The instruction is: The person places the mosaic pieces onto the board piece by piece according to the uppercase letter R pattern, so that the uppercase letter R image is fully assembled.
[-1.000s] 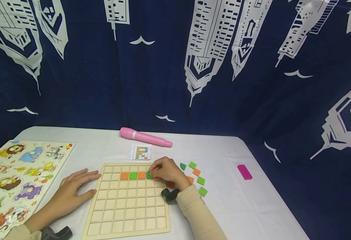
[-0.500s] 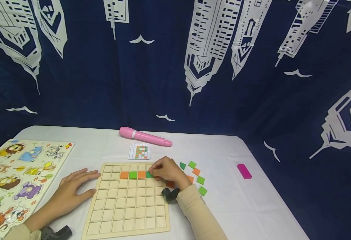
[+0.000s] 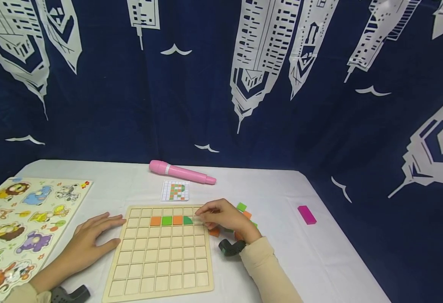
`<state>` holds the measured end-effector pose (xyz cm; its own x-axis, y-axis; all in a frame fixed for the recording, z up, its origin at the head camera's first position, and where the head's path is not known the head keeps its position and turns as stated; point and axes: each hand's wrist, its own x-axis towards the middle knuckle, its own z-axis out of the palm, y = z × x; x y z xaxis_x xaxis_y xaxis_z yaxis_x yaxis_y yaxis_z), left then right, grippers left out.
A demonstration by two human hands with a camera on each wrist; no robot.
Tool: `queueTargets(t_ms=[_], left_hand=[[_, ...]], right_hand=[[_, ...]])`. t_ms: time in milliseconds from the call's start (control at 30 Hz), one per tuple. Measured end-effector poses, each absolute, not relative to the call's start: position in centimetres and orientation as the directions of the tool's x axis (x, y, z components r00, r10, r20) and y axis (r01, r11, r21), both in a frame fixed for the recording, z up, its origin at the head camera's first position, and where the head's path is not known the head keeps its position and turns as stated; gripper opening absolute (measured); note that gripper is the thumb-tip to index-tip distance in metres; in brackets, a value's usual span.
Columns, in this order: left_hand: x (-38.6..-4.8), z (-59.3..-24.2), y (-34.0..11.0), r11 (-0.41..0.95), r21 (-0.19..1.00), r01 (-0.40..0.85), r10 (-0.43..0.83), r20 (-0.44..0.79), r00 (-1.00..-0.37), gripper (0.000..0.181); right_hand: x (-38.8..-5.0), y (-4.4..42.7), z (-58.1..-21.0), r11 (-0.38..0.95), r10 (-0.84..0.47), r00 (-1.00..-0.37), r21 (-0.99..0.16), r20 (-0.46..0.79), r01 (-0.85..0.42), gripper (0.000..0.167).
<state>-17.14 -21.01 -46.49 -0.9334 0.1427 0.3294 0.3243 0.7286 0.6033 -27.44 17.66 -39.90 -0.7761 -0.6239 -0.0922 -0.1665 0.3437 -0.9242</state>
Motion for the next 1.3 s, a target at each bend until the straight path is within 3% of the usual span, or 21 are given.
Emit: queueTargets(t_ms=[267, 733, 1300], left_hand=[[-17.1, -46.6, -21.0, 0.728, 0.605, 0.323, 0.142, 0.327, -0.934, 0.047], [-17.1, -46.6, -21.1, 0.721, 0.609, 0.331, 0.145, 0.334, -0.931, 0.046], [-17.1, -46.6, -21.1, 0.721, 0.608, 0.332, 0.152, 0.329, -0.932, 0.048]], right_hand=[[-26.5, 22.8, -40.0, 0.303, -0.574, -0.81, -0.95, -0.116, -0.079, 0.037], [-25.6, 28.3, -40.6, 0.302, -0.521, -0.849, -0.949, -0.091, -0.084, 0.036], [-25.8, 29.6, -41.2, 0.344, -0.698, -0.705, -0.921, -0.121, -0.182, 0.027]])
